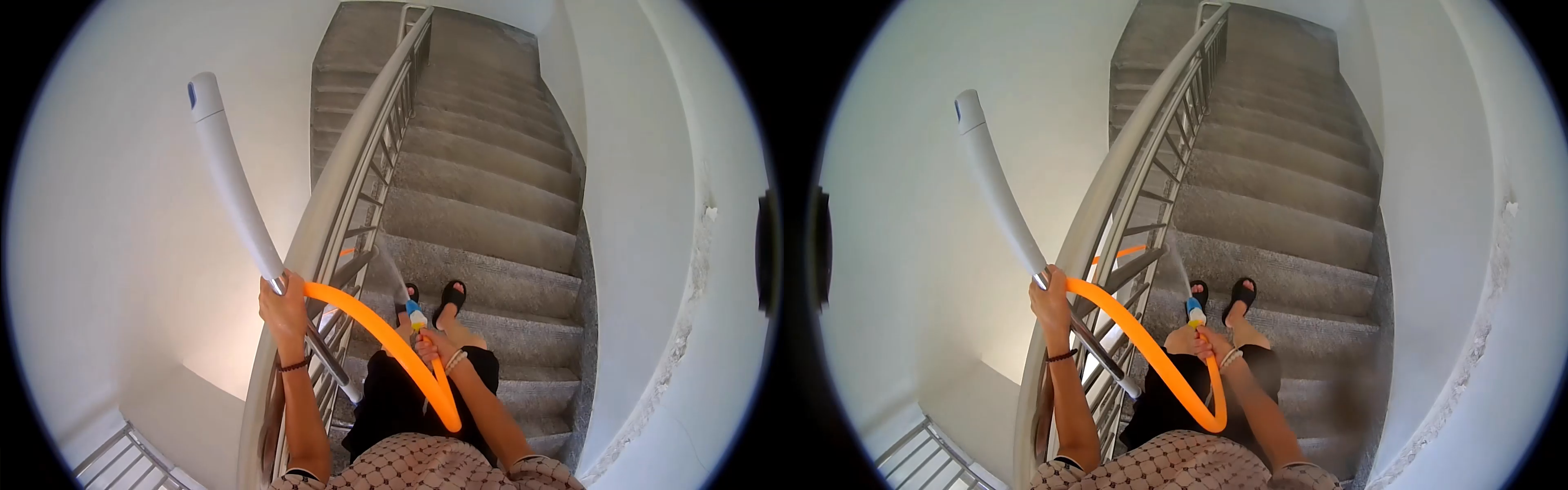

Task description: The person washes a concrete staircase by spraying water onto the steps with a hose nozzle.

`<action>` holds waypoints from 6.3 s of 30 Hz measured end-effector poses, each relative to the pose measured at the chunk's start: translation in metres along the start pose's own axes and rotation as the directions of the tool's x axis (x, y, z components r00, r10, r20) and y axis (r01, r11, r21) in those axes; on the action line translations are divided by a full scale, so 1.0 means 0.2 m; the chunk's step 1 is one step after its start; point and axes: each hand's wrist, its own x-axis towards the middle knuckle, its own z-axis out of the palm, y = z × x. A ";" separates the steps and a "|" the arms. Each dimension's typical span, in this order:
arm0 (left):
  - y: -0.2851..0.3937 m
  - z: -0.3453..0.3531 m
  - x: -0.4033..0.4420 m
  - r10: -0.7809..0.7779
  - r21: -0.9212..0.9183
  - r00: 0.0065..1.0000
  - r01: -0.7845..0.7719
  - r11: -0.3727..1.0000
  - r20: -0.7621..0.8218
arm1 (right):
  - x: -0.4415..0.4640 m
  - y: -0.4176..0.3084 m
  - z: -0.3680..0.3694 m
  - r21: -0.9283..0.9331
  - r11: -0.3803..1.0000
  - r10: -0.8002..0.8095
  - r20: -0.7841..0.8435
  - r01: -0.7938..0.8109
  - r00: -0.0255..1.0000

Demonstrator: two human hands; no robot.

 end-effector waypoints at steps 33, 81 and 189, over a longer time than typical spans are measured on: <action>0.26 0.61 0.56 0.263 0.026 0.963 -0.262 0.965 -0.054 | 1.05 -1.67 0.38 -0.399 0.859 0.121 -0.450 -0.320 0.885; 0.15 0.84 0.86 0.236 -0.254 0.961 -0.267 0.929 -0.147 | 1.68 -1.85 0.40 -0.580 0.787 -0.068 -0.420 -0.211 0.905; 0.61 1.17 0.58 0.348 -0.284 0.922 -0.384 0.879 -0.169 | 1.57 -1.93 -0.08 -0.142 0.989 -0.060 -0.082 0.048 0.995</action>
